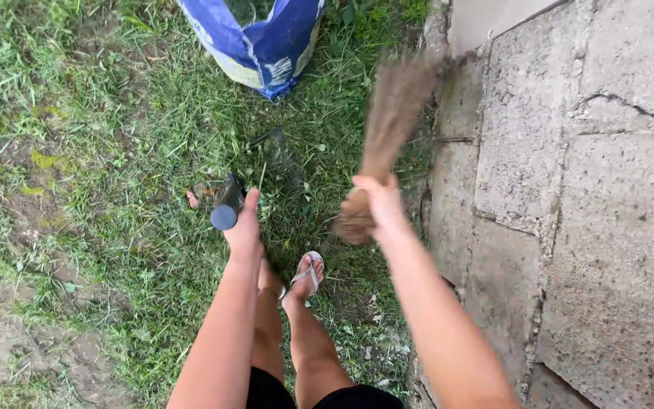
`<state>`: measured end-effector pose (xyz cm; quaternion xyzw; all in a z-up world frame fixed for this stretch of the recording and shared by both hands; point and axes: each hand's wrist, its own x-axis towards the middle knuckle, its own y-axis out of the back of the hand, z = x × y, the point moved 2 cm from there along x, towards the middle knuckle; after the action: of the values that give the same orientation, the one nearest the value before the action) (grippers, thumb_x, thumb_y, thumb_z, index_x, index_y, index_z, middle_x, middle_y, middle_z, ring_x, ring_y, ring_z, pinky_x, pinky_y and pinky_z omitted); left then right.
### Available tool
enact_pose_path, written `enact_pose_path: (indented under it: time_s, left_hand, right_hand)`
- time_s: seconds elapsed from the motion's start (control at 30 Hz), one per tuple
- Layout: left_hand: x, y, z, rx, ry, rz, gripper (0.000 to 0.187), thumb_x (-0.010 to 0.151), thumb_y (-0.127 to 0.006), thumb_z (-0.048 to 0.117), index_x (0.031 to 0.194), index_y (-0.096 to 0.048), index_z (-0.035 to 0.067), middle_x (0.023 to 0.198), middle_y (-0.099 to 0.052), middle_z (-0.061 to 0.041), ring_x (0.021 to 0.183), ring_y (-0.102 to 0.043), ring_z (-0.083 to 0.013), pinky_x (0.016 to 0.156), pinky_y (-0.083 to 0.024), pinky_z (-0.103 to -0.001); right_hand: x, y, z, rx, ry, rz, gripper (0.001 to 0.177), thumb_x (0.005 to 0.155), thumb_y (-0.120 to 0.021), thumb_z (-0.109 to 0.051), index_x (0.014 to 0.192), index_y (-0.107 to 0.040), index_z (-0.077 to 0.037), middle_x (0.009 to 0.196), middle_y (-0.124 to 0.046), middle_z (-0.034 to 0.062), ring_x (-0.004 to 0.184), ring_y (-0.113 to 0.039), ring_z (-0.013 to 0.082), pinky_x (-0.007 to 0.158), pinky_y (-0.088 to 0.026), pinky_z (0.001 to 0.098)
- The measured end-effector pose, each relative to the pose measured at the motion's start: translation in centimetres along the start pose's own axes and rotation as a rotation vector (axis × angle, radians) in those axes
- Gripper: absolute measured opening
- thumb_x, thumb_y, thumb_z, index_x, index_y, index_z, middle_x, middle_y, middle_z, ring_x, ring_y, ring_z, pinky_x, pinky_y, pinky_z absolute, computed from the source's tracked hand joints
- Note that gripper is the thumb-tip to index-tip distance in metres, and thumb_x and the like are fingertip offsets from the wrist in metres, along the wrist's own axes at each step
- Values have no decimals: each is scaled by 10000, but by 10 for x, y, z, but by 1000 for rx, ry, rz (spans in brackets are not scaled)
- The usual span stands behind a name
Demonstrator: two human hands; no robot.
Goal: The recorder uses a broom and dustpan to collect grass clippings and debris from a yard and dispose of them in a bag.
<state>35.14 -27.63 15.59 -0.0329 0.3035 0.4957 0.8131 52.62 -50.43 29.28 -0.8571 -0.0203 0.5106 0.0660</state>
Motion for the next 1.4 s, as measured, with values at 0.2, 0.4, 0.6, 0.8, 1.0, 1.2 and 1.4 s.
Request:
enact_pose_path:
  time_s: [0.2, 0.4, 0.6, 0.8, 1.0, 1.2, 1.4]
  left_hand:
    - [-64, -76, 120, -30, 662, -791, 1034, 778, -668, 640, 1593, -385, 70, 1367, -604, -146, 1223, -596, -310, 949, -478, -491]
    - [-2, -166, 91, 648, -134, -718, 901, 862, -749, 597, 1455, -443, -8, 1269, -676, -254, 1171, -687, -335, 996, -532, -408]
    - [68, -234, 85, 1000, -261, -381, 669, 866, -721, 546, 1290, -627, 37, 1030, -727, -274, 992, -696, -457, 868, -545, -502]
    - [93, -195, 49, 1021, -106, -269, 659, 829, -725, 513, 1306, -650, 64, 990, -756, -224, 881, -753, -374, 795, -578, -444]
    - [84, -201, 6, 1043, 197, -173, 679, 783, -782, 447, 1334, -629, 81, 872, -780, -160, 748, -772, -239, 721, -591, -369]
    - [89, -186, -29, 1054, 145, -165, 667, 747, -805, 444, 1293, -665, 87, 843, -773, -136, 734, -753, -195, 710, -571, -343]
    - [89, -191, -25, 1062, 245, -179, 665, 767, -796, 468, 1290, -673, 75, 791, -766, -148, 683, -734, -207, 683, -579, -358]
  right_hand:
    - [53, -47, 45, -283, 440, 161, 956, 831, -748, -94, 1605, -189, -130, 1230, -707, 163, 1015, -714, 266, 904, -568, 382]
    - [159, -18, 28, -75, 638, -151, 698, 1158, -499, -324, 1738, -135, -189, 1657, -322, 44, 1466, -423, 213, 1162, -393, 333]
    - [352, 81, 46, -111, 241, -96, 627, 973, -565, -291, 1561, -447, -108, 1437, -609, 96, 1276, -643, 255, 848, -494, 372]
    - [447, 81, -40, -994, 40, 52, 797, 964, -617, -281, 1647, -225, -161, 1414, -617, 169, 1228, -657, 321, 1082, -473, 410]
    - [580, 51, -40, -1586, 281, -57, 1112, 809, -793, -247, 1621, -56, -64, 1608, -201, 219, 1486, -225, 359, 1209, -187, 418]
    - [624, 63, 11, -2018, 653, -33, 487, 929, -630, -57, 1393, -491, -112, 1551, -405, 214, 1491, -346, 319, 1261, -178, 531]
    - [584, 73, -50, -1891, 402, -360, 525, 1036, -479, -140, 1509, -380, 68, 953, -706, 206, 920, -699, 340, 1095, -460, 496]
